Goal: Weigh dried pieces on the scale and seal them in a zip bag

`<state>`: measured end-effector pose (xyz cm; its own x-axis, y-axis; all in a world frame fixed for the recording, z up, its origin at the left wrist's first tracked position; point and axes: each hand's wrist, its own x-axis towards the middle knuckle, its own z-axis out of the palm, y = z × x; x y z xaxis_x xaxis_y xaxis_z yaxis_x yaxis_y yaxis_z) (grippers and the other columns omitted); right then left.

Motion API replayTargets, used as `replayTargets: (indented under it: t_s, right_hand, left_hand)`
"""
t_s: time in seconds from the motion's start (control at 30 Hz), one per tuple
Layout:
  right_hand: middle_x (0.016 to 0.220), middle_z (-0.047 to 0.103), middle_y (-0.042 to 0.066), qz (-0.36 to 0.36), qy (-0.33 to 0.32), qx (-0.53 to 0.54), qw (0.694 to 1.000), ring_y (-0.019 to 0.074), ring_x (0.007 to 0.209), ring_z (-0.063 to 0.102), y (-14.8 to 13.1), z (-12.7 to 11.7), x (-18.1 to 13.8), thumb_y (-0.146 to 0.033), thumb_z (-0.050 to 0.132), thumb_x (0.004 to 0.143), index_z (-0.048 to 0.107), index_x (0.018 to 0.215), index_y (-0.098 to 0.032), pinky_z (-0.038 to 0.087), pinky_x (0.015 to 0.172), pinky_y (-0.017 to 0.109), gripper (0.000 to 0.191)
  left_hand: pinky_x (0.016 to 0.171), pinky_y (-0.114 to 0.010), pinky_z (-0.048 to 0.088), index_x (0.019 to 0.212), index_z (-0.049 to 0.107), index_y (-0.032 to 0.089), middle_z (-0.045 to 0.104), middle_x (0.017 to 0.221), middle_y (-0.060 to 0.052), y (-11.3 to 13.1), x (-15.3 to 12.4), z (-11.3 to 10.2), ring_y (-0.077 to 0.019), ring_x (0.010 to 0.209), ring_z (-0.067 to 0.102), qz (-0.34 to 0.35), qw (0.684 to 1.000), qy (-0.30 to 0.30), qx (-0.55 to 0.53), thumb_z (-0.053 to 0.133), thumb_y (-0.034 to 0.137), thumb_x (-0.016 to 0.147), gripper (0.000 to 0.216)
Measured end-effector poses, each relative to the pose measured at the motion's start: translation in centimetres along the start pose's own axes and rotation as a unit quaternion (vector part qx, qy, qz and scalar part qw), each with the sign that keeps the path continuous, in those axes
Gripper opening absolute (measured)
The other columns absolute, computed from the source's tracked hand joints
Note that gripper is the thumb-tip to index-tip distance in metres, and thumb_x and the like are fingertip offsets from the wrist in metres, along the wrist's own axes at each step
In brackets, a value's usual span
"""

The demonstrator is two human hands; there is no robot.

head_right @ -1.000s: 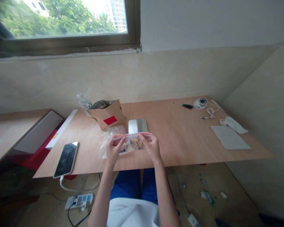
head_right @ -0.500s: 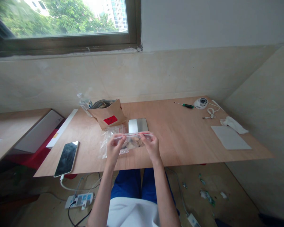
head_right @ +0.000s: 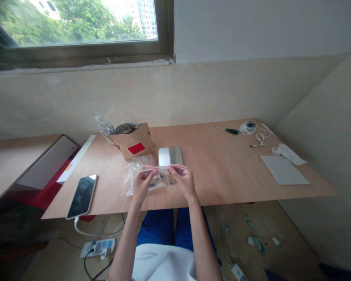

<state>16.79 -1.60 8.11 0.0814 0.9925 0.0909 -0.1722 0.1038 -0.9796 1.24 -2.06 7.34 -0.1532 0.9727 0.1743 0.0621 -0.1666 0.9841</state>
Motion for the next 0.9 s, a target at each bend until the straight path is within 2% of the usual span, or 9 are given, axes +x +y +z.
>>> replayTargets:
  t_s: [0.3,0.6,0.7,0.9]
  right_hand:
    - [0.077,0.072,0.004,0.004,0.008,-0.014,1.0,0.0187,0.076,0.068,-0.5,0.0,-0.1,-0.037,0.066,0.075,0.068,0.079,-0.019,0.052,0.073,0.03,0.018]
    - [0.078,0.072,0.005,0.001,0.0,-0.03,1.0,0.0187,0.078,0.067,-0.2,-0.2,0.0,-0.039,0.065,0.075,0.067,0.078,-0.018,0.052,0.076,0.031,0.021]
    - [0.078,0.072,0.005,0.0,0.001,-0.022,1.0,0.0183,0.077,0.067,-0.1,-0.2,0.0,-0.037,0.065,0.075,0.067,0.079,-0.018,0.051,0.075,0.03,0.019]
    - [0.077,0.071,0.004,-0.009,0.016,-0.028,0.999,0.0182,0.075,0.066,-0.4,0.0,-0.1,-0.037,0.067,0.074,0.068,0.079,-0.018,0.051,0.072,0.029,0.02]
  left_hand:
    - [0.066,-0.024,0.048,0.083,0.06,0.017,0.066,0.073,-0.002,0.7,-0.3,-0.1,-0.0139,0.07,0.063,0.029,0.999,-0.019,-0.022,0.061,0.033,0.08,0.016]
    - [0.052,-0.02,0.046,0.079,0.063,0.017,0.066,0.066,-0.001,1.2,-0.4,-0.1,-0.012,0.057,0.062,0.054,0.997,0.035,0.051,0.065,0.035,0.076,0.019]
    - [0.055,-0.021,0.047,0.08,0.063,0.017,0.067,0.067,-0.001,1.1,-0.4,0.1,-0.0123,0.06,0.062,0.044,0.998,0.04,0.037,0.065,0.036,0.076,0.02]
    - [0.063,-0.021,0.049,0.085,0.065,0.016,0.067,0.077,-0.002,0.6,-0.3,0.6,-0.0123,0.069,0.063,0.002,1.0,0.002,-0.03,0.067,0.035,0.074,0.022]
